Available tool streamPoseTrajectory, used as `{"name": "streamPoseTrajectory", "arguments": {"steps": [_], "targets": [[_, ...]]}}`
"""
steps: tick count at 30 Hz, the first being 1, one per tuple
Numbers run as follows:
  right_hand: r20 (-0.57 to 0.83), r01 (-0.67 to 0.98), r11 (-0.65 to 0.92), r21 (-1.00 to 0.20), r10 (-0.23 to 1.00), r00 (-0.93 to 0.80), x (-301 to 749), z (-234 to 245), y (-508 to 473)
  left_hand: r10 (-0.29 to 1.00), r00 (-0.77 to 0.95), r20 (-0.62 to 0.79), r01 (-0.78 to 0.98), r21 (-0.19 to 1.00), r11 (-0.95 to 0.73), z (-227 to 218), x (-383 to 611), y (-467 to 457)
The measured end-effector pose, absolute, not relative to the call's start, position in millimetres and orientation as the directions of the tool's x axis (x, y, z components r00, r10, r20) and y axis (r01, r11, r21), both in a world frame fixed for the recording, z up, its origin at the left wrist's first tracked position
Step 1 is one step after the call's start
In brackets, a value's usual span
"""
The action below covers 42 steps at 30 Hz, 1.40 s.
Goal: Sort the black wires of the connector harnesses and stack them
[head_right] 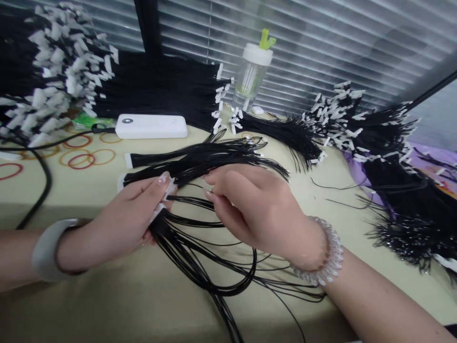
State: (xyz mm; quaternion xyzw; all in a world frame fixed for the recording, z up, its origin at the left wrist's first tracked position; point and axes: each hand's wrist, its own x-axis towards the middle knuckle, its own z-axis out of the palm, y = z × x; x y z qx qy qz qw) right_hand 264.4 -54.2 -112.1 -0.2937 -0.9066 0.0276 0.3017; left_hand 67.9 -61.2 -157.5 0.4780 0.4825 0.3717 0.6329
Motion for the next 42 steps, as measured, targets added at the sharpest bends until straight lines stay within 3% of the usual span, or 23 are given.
{"name": "streamPoseTrajectory", "arguments": {"steps": [9, 12, 17, 20, 25, 33, 42], "targets": [[0.472, 0.509, 0.839, -0.192, 0.533, -0.702, 264.9, -108.0, -52.2, 0.924, 0.271, -0.27, -0.012, 0.959, 0.284, -157.3, 67.2, -61.3], [0.407, 0.518, 0.849, -0.107, 0.512, -0.756, 269.9, -103.8, -49.1, 0.927, 0.257, -0.273, 0.007, 0.96, 0.281, -157.9, 66.7, -61.1], [0.342, 0.523, 0.841, 0.138, 0.455, -0.822, 274.9, -99.9, -46.9, 0.916, 0.291, -0.277, 0.025, 0.959, 0.282, -159.3, 66.0, -61.6], [0.309, 0.556, 0.818, 0.148, 0.496, -0.811, 268.9, -101.7, -49.8, 0.913, 0.307, -0.268, 0.032, 0.962, 0.272, -158.0, 66.0, -62.5], [0.307, 0.616, 0.78, 0.106, 0.564, -0.767, 252.4, -107.1, -58.3, 0.918, 0.32, -0.233, 0.07, 0.973, 0.222, -154.0, 67.4, -64.3], [0.36, 0.569, 0.756, 0.324, 0.458, -0.813, 245.6, -107.5, -59.3, 0.929, 0.311, -0.201, 0.134, 0.977, 0.167, -154.1, 67.5, -65.4], [0.34, 0.518, 0.745, 0.42, 0.4, -0.851, 243.4, -112.3, -58.9, 0.932, 0.335, -0.138, 0.302, 0.953, 0.032, -149.2, 67.0, -67.0]]}}
